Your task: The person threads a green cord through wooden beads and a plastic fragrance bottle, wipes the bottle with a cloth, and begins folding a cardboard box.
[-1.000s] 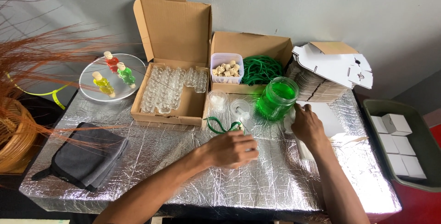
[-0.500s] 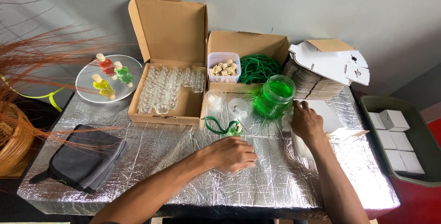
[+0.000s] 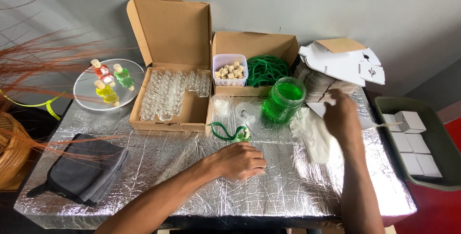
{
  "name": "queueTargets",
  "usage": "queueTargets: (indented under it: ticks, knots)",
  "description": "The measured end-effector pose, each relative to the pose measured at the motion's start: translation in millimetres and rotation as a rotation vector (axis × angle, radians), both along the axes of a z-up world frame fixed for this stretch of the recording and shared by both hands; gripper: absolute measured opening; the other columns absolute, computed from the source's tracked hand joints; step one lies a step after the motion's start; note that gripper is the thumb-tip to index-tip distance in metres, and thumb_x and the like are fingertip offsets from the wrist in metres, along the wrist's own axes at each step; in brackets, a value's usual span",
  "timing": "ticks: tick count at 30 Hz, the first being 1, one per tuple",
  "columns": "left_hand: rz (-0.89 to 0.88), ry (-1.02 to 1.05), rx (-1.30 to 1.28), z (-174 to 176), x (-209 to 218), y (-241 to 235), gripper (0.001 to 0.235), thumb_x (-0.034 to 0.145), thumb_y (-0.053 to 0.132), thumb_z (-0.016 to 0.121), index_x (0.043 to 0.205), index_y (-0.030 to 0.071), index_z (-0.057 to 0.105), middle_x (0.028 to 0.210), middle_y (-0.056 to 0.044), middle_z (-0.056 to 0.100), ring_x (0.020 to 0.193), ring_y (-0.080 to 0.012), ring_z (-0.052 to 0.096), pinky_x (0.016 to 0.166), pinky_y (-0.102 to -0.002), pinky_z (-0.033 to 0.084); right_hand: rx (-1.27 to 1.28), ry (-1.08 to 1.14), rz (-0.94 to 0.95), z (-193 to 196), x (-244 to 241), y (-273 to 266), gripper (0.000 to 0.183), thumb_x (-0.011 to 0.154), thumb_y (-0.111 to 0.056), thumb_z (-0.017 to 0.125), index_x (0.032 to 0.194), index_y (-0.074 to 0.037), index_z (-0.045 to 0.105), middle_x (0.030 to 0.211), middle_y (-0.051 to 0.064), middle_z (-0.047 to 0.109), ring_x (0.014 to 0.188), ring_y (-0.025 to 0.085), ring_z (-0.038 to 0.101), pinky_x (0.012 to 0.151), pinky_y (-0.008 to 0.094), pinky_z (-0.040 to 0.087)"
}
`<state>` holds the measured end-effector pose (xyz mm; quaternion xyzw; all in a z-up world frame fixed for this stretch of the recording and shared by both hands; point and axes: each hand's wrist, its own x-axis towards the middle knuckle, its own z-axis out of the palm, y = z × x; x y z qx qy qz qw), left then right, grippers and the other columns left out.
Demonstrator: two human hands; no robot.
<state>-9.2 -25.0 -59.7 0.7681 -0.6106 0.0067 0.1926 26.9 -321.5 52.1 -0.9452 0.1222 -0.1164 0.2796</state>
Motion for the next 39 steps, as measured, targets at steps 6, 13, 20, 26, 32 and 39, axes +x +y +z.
queueTargets:
  ticks: [6,13,20,26,32,39]
  knots:
    - [-0.041,-0.038,-0.016,-7,2,0,0.026,0.106,0.025,0.052,0.107,0.006,0.070,0.084,-0.007,0.069,0.071,-0.0187,0.063,0.072,-0.036,0.053,-0.006,-0.220,-0.005,63,-38,-9,0.025,0.103,-0.008,0.061,0.126,-0.002,0.070,0.113,0.012,0.075,0.091,0.024,0.072,0.087,0.043,0.058]
    - [-0.034,-0.053,0.002,-8,0,1,0.027,0.107,0.028,0.050,0.105,0.009,0.069,0.083,-0.004,0.067,0.069,-0.0165,0.060,0.071,-0.034,0.050,-0.149,-0.056,-0.249,49,-13,-94,0.030,0.107,-0.023,0.061,0.125,-0.004,0.075,0.106,0.016,0.076,0.082,0.033,0.070,0.062,0.050,0.056]
    - [-0.028,-0.043,0.002,-5,4,1,0.025,0.107,0.026,0.051,0.099,0.010,0.068,0.076,-0.002,0.064,0.064,-0.0157,0.057,0.070,-0.035,0.050,0.026,0.293,-0.272,9,9,-125,0.031,0.111,-0.026,0.052,0.118,-0.002,0.070,0.103,0.019,0.073,0.085,0.029,0.065,0.075,0.046,0.056]
    - [-0.029,-0.029,0.001,-6,2,-1,0.023,0.106,0.026,0.053,0.097,0.010,0.068,0.074,0.000,0.062,0.062,-0.0146,0.055,0.070,-0.034,0.050,0.262,0.269,-0.217,18,7,-93,0.059,0.107,-0.011,0.055,0.157,0.005,0.028,0.120,0.031,0.068,0.105,0.038,0.067,0.086,0.051,0.057]
    - [-0.035,-0.039,0.003,-7,0,1,0.024,0.106,0.026,0.052,0.100,0.009,0.069,0.077,-0.002,0.065,0.064,-0.0157,0.057,0.071,-0.035,0.049,0.203,-0.193,-0.294,15,5,-90,0.059,0.086,0.006,0.044,0.145,0.007,0.042,0.126,0.024,0.063,0.113,0.036,0.060,0.099,0.047,0.049]
    - [-0.028,-0.035,0.023,-7,0,1,0.024,0.106,0.026,0.053,0.098,0.009,0.067,0.076,-0.002,0.063,0.064,-0.0162,0.056,0.069,-0.035,0.050,0.149,-0.509,-0.032,12,3,-100,0.052,0.087,-0.004,0.060,0.137,0.009,0.060,0.123,0.024,0.067,0.110,0.031,0.066,0.091,0.042,0.054]
